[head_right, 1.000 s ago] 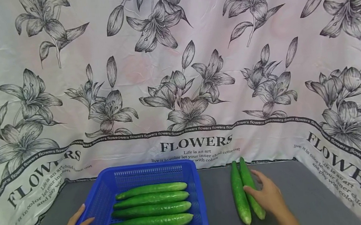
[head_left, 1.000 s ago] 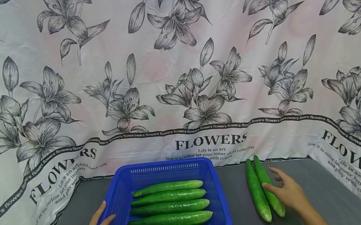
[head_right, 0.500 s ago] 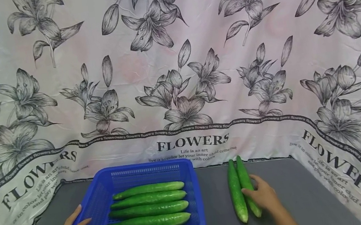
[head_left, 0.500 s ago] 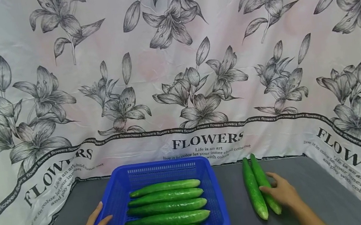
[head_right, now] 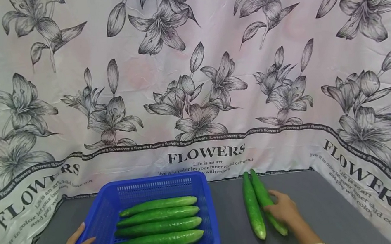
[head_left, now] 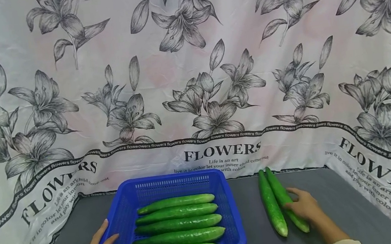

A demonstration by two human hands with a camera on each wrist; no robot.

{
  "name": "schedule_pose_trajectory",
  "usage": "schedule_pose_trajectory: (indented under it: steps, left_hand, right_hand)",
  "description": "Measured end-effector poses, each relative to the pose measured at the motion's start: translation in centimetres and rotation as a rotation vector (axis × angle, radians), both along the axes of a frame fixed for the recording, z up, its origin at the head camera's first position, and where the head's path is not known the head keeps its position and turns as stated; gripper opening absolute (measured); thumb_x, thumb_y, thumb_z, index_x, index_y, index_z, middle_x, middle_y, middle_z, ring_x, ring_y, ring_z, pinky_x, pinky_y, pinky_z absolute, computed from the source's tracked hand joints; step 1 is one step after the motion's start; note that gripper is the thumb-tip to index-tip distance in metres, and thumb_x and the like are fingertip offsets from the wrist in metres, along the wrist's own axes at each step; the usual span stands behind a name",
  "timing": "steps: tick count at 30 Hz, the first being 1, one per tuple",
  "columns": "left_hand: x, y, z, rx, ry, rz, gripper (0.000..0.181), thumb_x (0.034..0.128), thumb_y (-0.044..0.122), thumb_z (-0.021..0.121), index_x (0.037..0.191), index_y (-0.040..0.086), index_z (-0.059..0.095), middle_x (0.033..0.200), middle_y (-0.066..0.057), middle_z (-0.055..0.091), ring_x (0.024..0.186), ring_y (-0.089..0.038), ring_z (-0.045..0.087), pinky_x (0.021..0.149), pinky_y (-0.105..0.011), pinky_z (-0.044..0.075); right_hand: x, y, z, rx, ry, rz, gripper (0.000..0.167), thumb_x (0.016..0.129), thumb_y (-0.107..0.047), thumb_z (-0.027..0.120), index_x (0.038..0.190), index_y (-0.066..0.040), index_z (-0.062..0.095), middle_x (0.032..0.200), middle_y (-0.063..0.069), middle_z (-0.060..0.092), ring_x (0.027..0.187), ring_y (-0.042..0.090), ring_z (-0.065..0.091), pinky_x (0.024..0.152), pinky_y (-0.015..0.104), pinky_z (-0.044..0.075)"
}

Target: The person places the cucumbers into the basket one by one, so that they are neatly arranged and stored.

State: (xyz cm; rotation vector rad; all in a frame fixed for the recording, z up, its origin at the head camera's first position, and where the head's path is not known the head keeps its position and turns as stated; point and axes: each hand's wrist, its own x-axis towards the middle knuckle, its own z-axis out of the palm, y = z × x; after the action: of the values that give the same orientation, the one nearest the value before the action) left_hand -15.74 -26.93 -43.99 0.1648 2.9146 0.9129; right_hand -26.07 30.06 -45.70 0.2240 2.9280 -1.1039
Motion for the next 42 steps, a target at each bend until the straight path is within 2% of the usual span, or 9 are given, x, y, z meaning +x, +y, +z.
schedule_pose_trajectory:
  steps: [4, 10, 16, 21, 24, 34, 42]
  left_hand:
    - [0.0, 0.1, 0.1, -0.006, 0.003, 0.000, 0.076, 0.0881, 0.054, 0.063, 0.140, 0.000, 0.048, 0.156, -0.023, 0.004, 0.118, -0.061, 0.039, 0.075, -0.069, 0.042]
    - [0.1, 0.1, 0.1, 0.000, -0.001, -0.001, 0.076, 0.0878, 0.053, 0.063, 0.140, -0.001, 0.048, 0.155, -0.023, 0.004, 0.118, -0.060, 0.039, 0.075, -0.068, 0.042]
    - [0.0, 0.0, 0.1, -0.002, -0.003, -0.003, 0.076, 0.0880, 0.053, 0.063, 0.139, -0.001, 0.048, 0.155, -0.024, 0.005, 0.119, -0.061, 0.038, 0.075, -0.068, 0.043]
    - [0.1, -0.1, 0.0, -0.002, 0.015, -0.011, 0.076, 0.0879, 0.052, 0.064, 0.139, -0.002, 0.049, 0.155, -0.024, 0.006, 0.121, -0.062, 0.035, 0.076, -0.067, 0.043]
    - [0.0, -0.1, 0.0, -0.007, 0.020, -0.011, 0.076, 0.0879, 0.052, 0.064, 0.139, -0.002, 0.049, 0.155, -0.024, 0.006, 0.121, -0.062, 0.035, 0.076, -0.068, 0.043]
    - [-0.1, 0.1, 0.0, -0.012, 0.023, -0.013, 0.076, 0.0875, 0.052, 0.064, 0.138, -0.002, 0.049, 0.155, -0.024, 0.006, 0.121, -0.061, 0.035, 0.076, -0.068, 0.043]
    - [-0.1, 0.0, -0.1, -0.018, 0.031, -0.010, 0.075, 0.0875, 0.052, 0.064, 0.137, -0.003, 0.050, 0.155, -0.024, 0.007, 0.122, -0.061, 0.034, 0.076, -0.067, 0.043]
  right_hand:
    - [0.6, 0.7, 0.3, -0.081, -0.013, -0.016, 0.066, 0.086, -0.013, 0.071, 0.140, 0.007, 0.041, 0.122, 0.041, 0.049, 0.104, 0.053, 0.053, 0.074, 0.051, 0.051]
    - [1.7, 1.4, 1.6, -0.162, -0.001, 0.033, 0.067, 0.087, -0.012, 0.071, 0.143, 0.005, 0.038, 0.130, 0.043, 0.041, 0.117, 0.057, 0.044, 0.080, 0.055, 0.049]
    - [3.0, 1.2, 3.4, -0.202, 0.043, 0.066, 0.065, 0.086, -0.004, 0.070, 0.142, 0.007, 0.040, 0.129, 0.043, 0.042, 0.112, 0.055, 0.049, 0.080, 0.052, 0.051]
    - [3.9, 1.3, 4.6, -0.207, 0.085, 0.103, 0.065, 0.085, -0.002, 0.071, 0.142, 0.006, 0.041, 0.128, 0.042, 0.044, 0.112, 0.052, 0.050, 0.079, 0.046, 0.053]
    - [4.4, 1.2, 5.5, -0.197, 0.100, 0.133, 0.065, 0.086, -0.003, 0.071, 0.143, 0.004, 0.041, 0.130, 0.041, 0.043, 0.115, 0.053, 0.048, 0.080, 0.047, 0.053]
    - [6.2, 0.2, 8.5, -0.190, 0.182, 0.247, 0.066, 0.084, -0.001, 0.071, 0.144, -0.003, 0.044, 0.128, 0.036, 0.049, 0.108, 0.049, 0.055, 0.077, 0.046, 0.054]
    - [7.3, -0.8, 10.7, -0.128, 0.230, 0.312, 0.063, 0.084, -0.003, 0.072, 0.142, -0.006, 0.048, 0.128, 0.030, 0.053, 0.109, 0.046, 0.055, 0.078, 0.048, 0.053]
